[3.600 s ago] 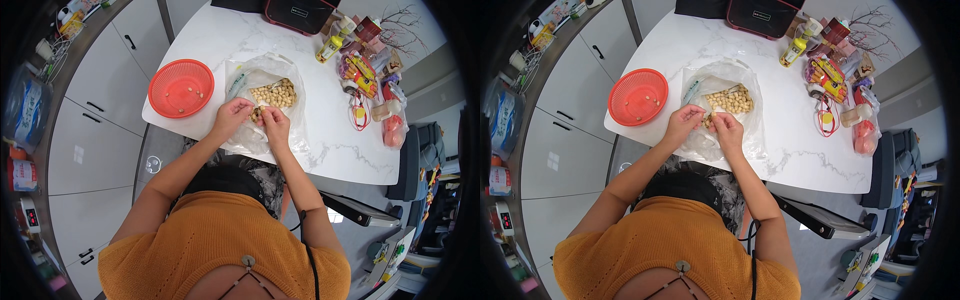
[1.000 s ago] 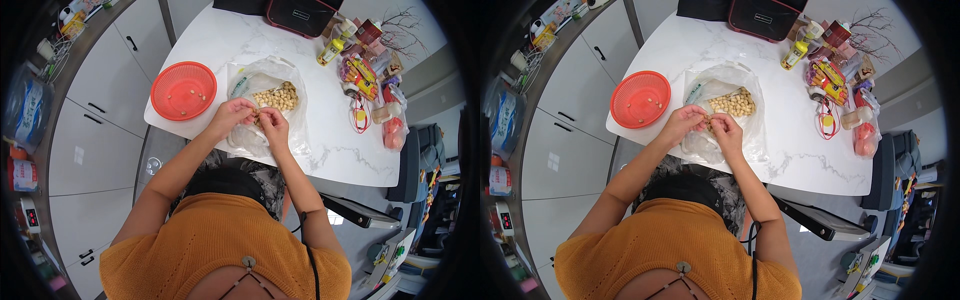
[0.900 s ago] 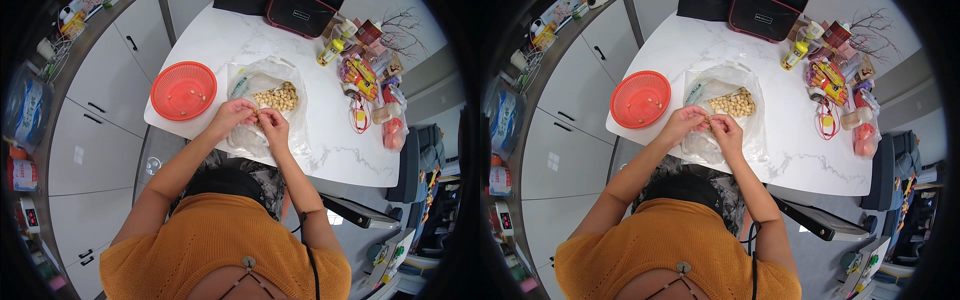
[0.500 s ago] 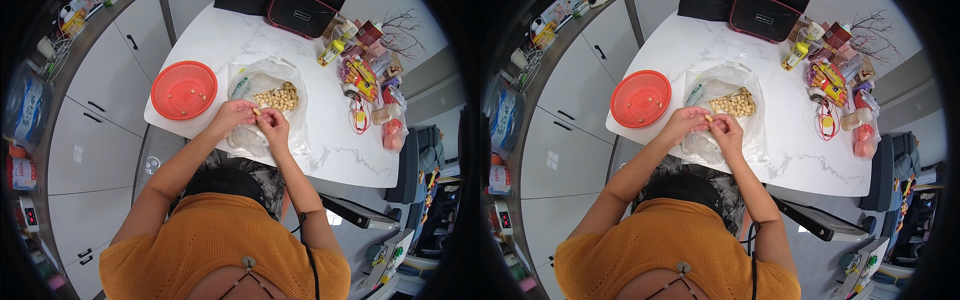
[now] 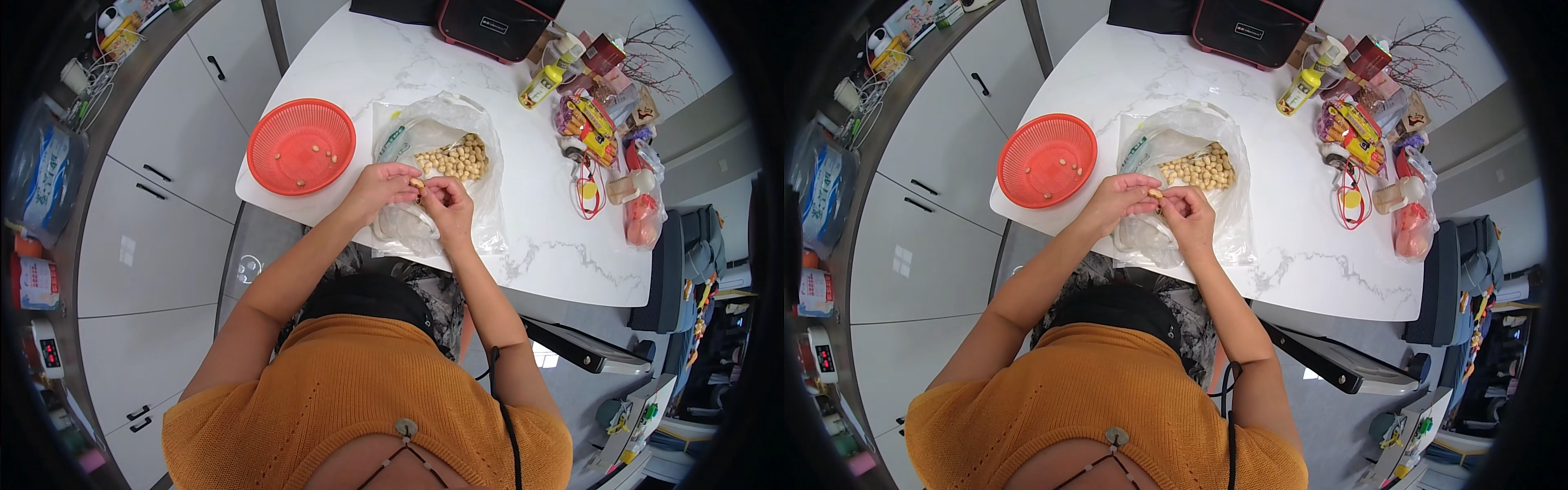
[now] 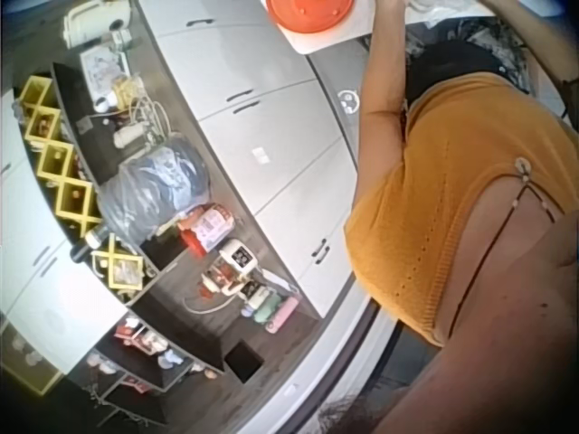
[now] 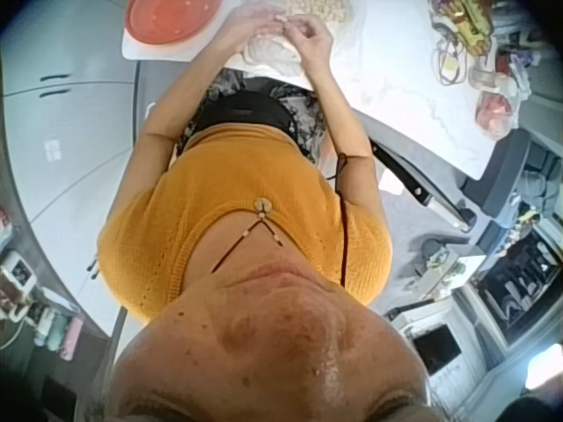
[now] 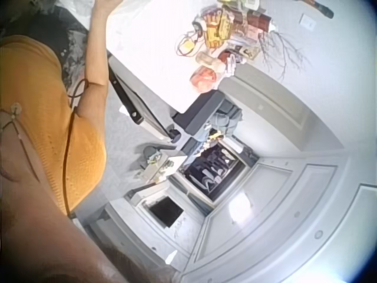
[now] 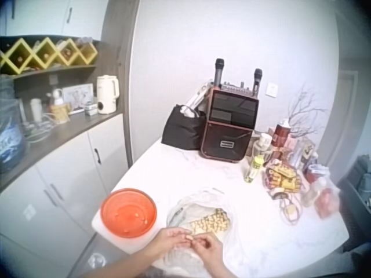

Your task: The person peels peanuts by hand from a clear plastic bag on a white kitchen counter, placing the shells into a red bowl.

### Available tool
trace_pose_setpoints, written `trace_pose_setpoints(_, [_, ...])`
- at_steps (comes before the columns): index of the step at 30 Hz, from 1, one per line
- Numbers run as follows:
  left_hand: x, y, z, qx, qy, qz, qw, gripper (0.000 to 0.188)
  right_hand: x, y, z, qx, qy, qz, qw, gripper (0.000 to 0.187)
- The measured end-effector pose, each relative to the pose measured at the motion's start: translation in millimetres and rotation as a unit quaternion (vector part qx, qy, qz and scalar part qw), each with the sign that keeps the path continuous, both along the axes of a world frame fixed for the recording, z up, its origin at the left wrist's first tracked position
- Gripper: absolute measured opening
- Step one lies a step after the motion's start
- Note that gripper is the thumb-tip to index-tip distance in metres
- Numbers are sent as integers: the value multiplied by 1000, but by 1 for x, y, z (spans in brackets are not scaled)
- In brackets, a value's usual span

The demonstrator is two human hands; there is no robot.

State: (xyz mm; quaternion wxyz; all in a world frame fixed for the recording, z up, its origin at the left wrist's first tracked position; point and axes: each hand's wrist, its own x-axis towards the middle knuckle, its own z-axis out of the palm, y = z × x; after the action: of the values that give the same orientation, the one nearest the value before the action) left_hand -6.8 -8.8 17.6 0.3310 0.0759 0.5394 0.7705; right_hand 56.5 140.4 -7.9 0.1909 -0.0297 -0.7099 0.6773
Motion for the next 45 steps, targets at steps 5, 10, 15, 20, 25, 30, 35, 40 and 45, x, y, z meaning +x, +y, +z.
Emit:
trace_pose_setpoints(5, [0, 1, 0, 3, -6, 11, 1000, 20, 0, 0, 1, -9, 0, 3, 1000, 12])
trace_pose_setpoints(10, [-1, 2, -1, 11, -24, 28, 999, 19, 1, -2, 4, 22, 12, -1, 1000, 14])
trace_pose_setpoints(15, [0, 2, 1, 7, -20, 37, 999, 18, 2, -4, 11, 33, 23, 2, 999, 16])
trace_pose_setpoints(20, [0, 5, -5, -22, 30, 14, 999, 19, 2, -3, 12, 61, 26, 1, 998, 18])
trace_pose_setpoints(25, [1, 6, -3, -36, 38, 22, 998, 19, 1, -3, 10, 107, 45, -2, 993, 19])
trace_pose_setpoints(30, [4, 9, -3, -59, 60, 55, 995, 19, 1, -3, 7, 98, 41, -8, 994, 17])
trace_pose_setpoints(35, [11, 10, 7, -31, 60, 120, 990, 19, 1, -3, 5, 57, 48, -16, 997, 12])
trace_pose_setpoints(40, [4, -1, 10, 136, -68, 130, 980, 23, 2, -2, 5, 4, 26, -12, 1000, 20])
trace_pose_setpoints(45, [-1, -9, 13, 196, -108, 88, 971, 29, 2, -2, 10, -28, 18, -13, 999, 24])
